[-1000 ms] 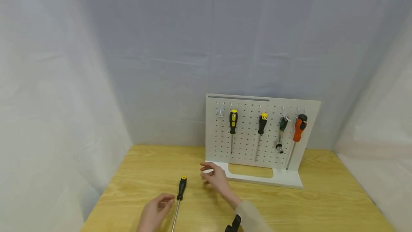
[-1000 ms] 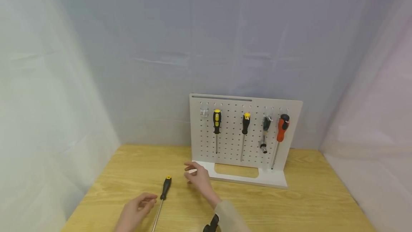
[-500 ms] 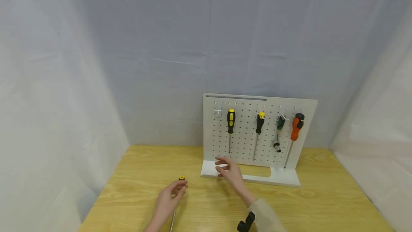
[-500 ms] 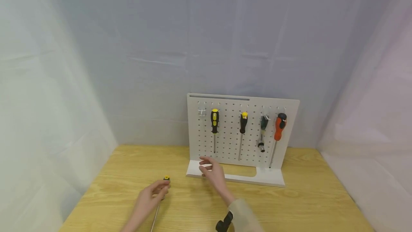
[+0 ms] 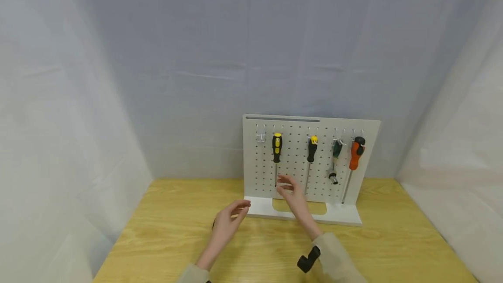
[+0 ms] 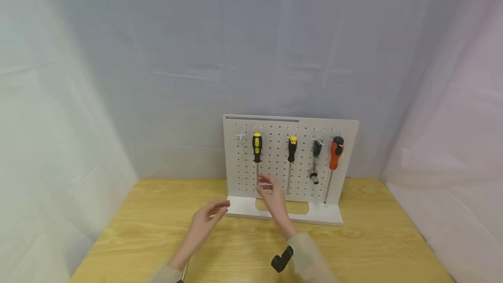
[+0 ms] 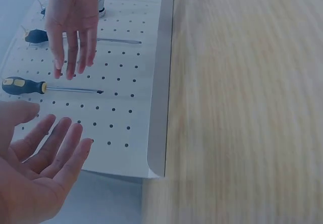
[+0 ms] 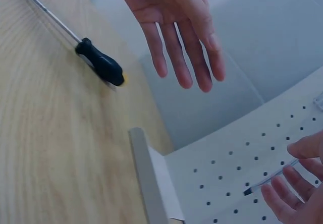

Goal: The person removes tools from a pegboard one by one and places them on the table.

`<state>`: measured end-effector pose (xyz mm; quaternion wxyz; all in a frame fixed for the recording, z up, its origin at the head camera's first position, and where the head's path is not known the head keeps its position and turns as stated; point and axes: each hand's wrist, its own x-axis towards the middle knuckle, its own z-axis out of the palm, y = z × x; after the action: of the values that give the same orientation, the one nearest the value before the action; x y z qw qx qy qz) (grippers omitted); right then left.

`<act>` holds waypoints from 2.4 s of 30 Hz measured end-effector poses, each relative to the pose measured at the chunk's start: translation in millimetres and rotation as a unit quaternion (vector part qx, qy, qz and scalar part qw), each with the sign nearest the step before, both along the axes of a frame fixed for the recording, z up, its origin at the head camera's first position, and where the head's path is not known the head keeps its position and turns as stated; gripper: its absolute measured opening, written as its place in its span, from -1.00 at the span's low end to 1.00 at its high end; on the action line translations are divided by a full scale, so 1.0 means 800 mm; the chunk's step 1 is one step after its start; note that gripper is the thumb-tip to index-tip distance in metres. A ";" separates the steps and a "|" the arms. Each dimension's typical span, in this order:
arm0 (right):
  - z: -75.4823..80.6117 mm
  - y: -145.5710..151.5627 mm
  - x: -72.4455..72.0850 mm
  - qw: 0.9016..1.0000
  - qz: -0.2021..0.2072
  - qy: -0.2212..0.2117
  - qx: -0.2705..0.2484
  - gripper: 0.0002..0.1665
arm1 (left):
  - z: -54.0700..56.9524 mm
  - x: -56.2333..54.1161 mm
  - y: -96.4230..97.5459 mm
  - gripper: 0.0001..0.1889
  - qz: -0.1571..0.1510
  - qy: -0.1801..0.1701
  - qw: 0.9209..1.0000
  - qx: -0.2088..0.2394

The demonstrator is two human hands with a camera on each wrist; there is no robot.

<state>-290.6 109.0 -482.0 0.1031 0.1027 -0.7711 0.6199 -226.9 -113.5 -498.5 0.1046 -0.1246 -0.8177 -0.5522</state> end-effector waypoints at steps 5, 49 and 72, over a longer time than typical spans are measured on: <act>0.015 0.010 -0.017 1.000 -0.022 0.006 -0.014 -0.47 | 0.006 -0.023 0.021 -0.71 -0.009 0.007 1.000 0.018; 0.077 -0.004 -0.065 0.999 -0.037 0.034 -0.017 -0.40 | 0.021 -0.120 0.102 -0.73 -0.029 -0.035 0.994 0.098; 0.084 0.002 -0.038 0.999 0.001 0.025 -0.039 -0.44 | 0.028 -0.092 0.093 -0.71 -0.069 -0.049 0.989 0.125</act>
<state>-321.3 110.9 -414.5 0.1259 0.1152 -0.7434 0.6467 -300.1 -38.8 -476.0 0.0405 -0.1395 -0.7359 -0.6613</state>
